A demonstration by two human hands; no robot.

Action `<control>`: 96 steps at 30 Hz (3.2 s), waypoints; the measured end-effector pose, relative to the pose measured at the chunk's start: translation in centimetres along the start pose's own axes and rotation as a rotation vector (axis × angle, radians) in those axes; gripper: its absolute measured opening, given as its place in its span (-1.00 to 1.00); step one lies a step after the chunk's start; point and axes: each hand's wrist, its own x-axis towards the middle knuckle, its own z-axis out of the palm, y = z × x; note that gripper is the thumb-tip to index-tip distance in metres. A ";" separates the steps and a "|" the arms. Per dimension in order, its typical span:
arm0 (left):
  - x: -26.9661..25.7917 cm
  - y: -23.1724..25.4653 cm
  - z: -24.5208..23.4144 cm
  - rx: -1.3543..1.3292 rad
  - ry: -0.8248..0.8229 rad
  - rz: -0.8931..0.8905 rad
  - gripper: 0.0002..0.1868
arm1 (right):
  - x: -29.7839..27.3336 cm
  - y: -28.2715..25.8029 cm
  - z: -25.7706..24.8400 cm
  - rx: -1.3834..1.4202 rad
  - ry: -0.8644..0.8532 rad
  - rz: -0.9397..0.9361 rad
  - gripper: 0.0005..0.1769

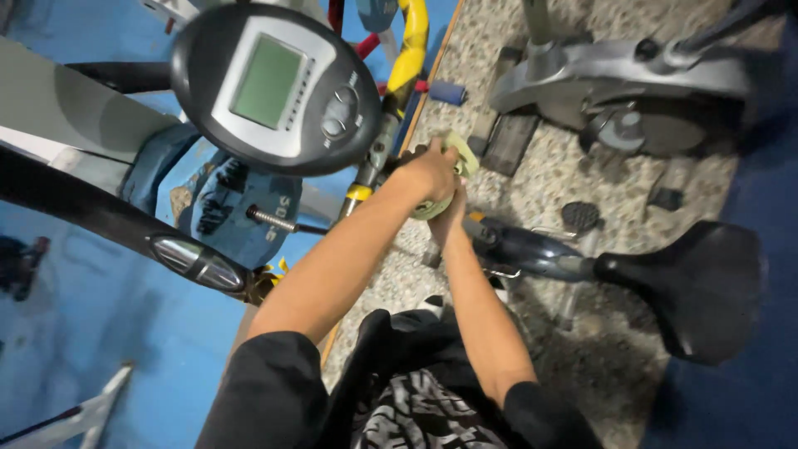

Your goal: Cleaning various pieces of gym equipment with a cloth.

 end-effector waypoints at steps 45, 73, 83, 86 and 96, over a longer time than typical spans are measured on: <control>-7.6 4.9 -1.3 -0.215 1.287 0.490 -0.88 | 2.2 1.0 -2.7 -1.167 -0.159 -1.030 -0.48; -10.6 8.3 2.9 -0.247 1.189 0.003 -0.89 | 4.7 -0.7 -8.7 -1.125 -0.165 -1.044 -0.72; 2.8 10.2 9.2 -0.134 0.218 0.185 -0.58 | 16.0 -0.6 -30.1 -1.463 0.164 -0.785 -0.35; 8.4 3.3 17.2 0.632 0.021 -0.153 -0.64 | 16.4 -1.4 -31.0 -1.574 0.082 -0.745 -0.29; 9.6 3.4 18.8 0.797 0.510 -0.101 -0.59 | 15.2 -1.7 -28.4 -1.561 0.150 -0.854 -0.55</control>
